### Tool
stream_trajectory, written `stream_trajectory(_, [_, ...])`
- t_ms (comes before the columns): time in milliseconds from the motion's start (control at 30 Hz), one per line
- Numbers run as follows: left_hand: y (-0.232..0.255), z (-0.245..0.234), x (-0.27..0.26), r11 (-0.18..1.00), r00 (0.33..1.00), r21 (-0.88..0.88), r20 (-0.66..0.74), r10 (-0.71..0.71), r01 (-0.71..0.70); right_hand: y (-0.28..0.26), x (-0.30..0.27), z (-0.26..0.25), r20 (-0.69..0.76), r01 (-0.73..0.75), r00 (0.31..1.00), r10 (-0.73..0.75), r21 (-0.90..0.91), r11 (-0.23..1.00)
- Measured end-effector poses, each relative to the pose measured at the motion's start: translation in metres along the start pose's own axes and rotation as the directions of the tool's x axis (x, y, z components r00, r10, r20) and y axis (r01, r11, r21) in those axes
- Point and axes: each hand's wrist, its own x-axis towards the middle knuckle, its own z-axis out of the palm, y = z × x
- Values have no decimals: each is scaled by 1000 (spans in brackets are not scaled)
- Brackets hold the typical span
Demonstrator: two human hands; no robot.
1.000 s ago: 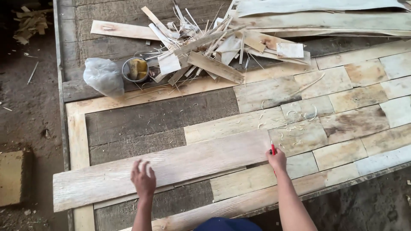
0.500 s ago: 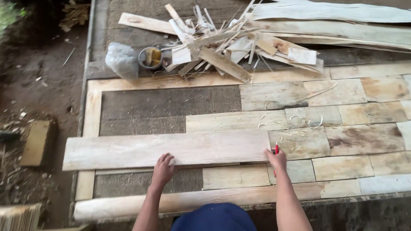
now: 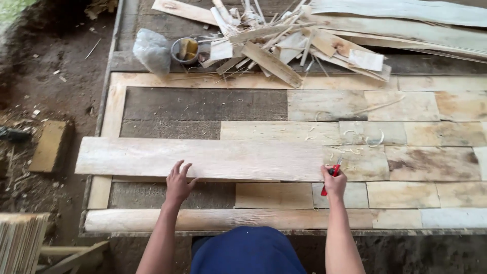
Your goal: Cutting thin wood veneers with a utility knife and arranging them onto a wooden board to create a pattern.
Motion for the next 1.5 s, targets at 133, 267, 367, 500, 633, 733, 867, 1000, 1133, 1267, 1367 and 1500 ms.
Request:
stream_trajectory(133, [-1,1,12,999,992,46,127,-28,22,1,-17,0,-62,19,997,-37,-276,961])
stream_trajectory(267, [9,-5,17,994,967,95,255,25,-51,-5,-40,1,-49,70,994,-98,-403,912])
stream_trajectory(367, [6,5,27,987,946,125,319,58,-103,5,-51,3,-69,-15,997,-17,-433,901])
stream_trajectory(500, [-4,19,40,988,945,131,326,39,-86,54,-38,-5,-171,-136,982,79,-351,927])
stream_trajectory(633, [-17,18,44,989,952,127,305,31,-73,48,-58,-7,-184,-172,977,108,-382,908])
stream_trajectory(733, [-30,20,50,988,942,150,335,-11,-41,36,-69,-7,-59,-184,982,177,-460,869])
stream_trajectory(867, [-37,30,51,989,935,143,355,-16,-37,39,-69,-2,-7,-219,968,249,-504,836])
stream_trajectory(1000, [-39,42,57,991,938,125,346,-1,-45,42,-63,-4,76,-206,965,249,-363,909])
stream_trajectory(1133, [-17,-4,37,994,936,90,351,33,-69,17,-70,-10,172,-294,947,272,115,949])
stream_trajectory(1267, [-19,-23,25,954,957,241,268,114,-181,-30,-98,-21,213,-261,959,187,405,876])
stream_trajectory(1367, [-34,-19,22,955,980,245,149,131,-165,-50,-104,-26,210,-210,970,119,492,845])
stream_trajectory(1500, [-50,-9,25,946,958,269,-169,232,-181,-52,-90,-22,223,-167,974,42,581,797])
